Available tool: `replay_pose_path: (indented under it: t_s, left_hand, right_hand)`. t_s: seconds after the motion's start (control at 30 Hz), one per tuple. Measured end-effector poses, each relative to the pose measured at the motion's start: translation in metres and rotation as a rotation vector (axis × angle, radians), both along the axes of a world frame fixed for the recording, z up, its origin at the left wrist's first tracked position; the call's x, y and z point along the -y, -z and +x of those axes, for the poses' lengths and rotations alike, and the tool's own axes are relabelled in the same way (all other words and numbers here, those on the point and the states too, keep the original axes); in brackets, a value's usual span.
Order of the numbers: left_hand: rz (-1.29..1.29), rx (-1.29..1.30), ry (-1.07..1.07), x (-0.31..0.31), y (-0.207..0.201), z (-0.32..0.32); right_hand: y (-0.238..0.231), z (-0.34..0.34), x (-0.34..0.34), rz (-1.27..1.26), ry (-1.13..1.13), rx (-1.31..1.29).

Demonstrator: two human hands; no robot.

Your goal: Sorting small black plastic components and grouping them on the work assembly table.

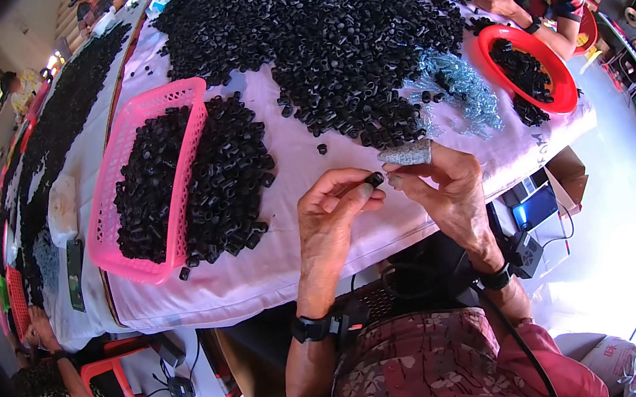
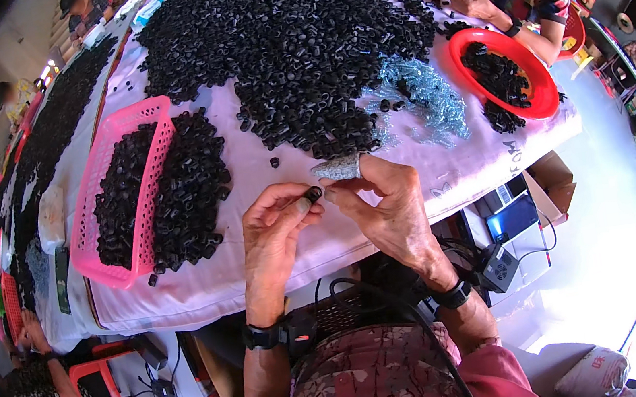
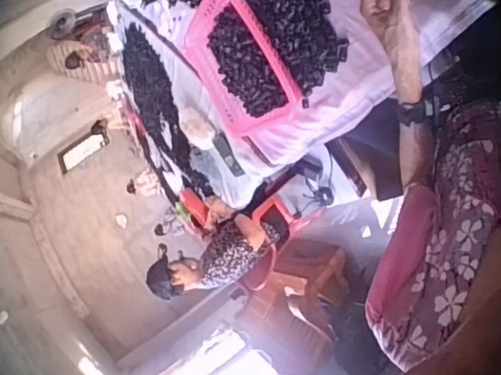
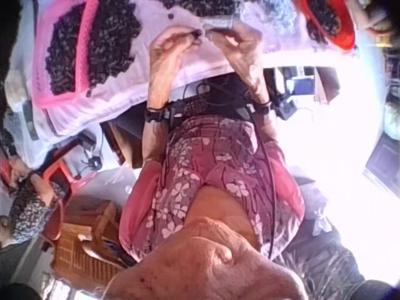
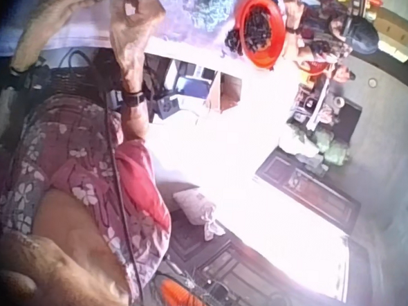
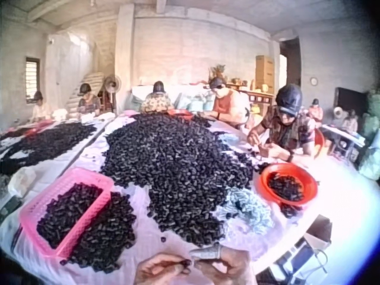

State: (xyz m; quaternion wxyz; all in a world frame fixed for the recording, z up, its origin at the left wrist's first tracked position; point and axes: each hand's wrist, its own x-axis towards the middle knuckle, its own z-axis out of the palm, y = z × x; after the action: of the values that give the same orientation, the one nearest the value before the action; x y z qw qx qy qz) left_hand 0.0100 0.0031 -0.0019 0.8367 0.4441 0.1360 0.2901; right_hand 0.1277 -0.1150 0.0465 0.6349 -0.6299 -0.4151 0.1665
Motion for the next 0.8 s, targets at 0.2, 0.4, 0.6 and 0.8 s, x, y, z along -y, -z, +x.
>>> replay_pose_path:
  t_s: [0.2,0.4,0.6,0.8]
  left_hand:
    - [0.009,0.018,0.036,0.0,0.0,-0.003]
    - [-0.002,0.036,0.018,0.001,0.002,-0.002]
    - [-0.004,0.033,0.018,0.0,0.002,-0.003]
    - [-0.144,0.153,-0.038,-0.002,-0.001,-0.009]
  right_hand:
    - [-0.006,-0.002,-0.004,-0.046,0.02,0.118]
    - [-0.01,-0.004,-0.006,-0.104,0.029,0.462]
    - [-0.014,-0.01,-0.009,-0.067,0.037,0.372]
    - [-0.016,-0.004,-0.012,-0.058,0.119,0.314]
